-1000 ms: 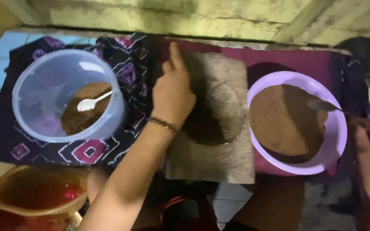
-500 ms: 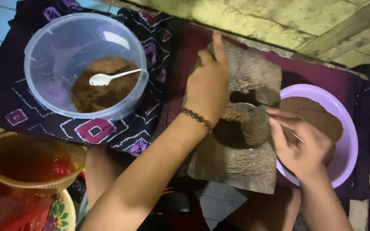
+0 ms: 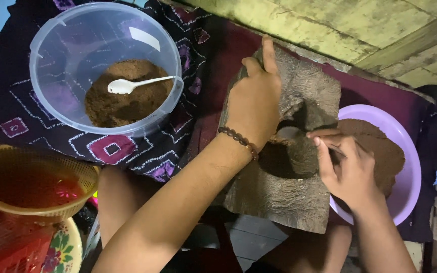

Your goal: The person uses a spoon to transfer a brown powder from a plastic container into a stone mortar. They then use a pestle to grind the powder inside the mortar and scrape the sides to collect the contents.

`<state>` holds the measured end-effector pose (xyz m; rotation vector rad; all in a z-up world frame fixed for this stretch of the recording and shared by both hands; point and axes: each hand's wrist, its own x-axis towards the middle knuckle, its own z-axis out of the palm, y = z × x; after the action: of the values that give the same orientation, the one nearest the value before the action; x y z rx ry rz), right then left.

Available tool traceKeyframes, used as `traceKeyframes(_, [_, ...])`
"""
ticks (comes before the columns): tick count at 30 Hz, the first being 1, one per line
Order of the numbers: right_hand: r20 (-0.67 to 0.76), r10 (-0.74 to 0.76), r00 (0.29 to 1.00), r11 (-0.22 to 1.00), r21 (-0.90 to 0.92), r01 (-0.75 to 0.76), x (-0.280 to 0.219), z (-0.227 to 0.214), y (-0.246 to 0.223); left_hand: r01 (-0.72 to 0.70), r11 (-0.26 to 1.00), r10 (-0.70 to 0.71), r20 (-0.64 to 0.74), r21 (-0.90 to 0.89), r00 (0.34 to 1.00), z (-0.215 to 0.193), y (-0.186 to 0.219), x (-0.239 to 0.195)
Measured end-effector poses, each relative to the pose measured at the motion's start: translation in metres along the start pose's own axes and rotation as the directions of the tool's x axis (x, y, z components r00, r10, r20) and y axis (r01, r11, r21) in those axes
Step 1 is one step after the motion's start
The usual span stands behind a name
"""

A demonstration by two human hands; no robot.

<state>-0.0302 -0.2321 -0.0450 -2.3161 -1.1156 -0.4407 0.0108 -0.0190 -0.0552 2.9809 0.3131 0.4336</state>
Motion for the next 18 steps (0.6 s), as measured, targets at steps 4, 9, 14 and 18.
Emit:
traceKeyframes(4, [-0.021,-0.018,1.000,0.999,-0.044,0.017,-0.003,0.001,0.003,-0.006,0.999,0.005,0.014,0.033,1.000,0.001,0.003,0.000])
traceKeyframes(9, [-0.057,-0.071,0.996,0.997,0.030,0.073,0.004,-0.002,0.000,-0.017,0.995,0.019,0.020,-0.101,1.000,0.006,-0.001,0.000])
traceKeyframes(14, [0.000,-0.075,0.997,0.996,-0.046,0.075,-0.005,-0.001,0.008,0.005,0.996,-0.006,-0.010,-0.094,1.000,0.008,-0.002,0.000])
traceKeyframes(18, [0.001,-0.120,0.993,0.993,-0.007,0.120,0.005,-0.003,0.001,-0.011,0.995,0.010,-0.005,-0.099,1.000,0.001,-0.003,-0.001])
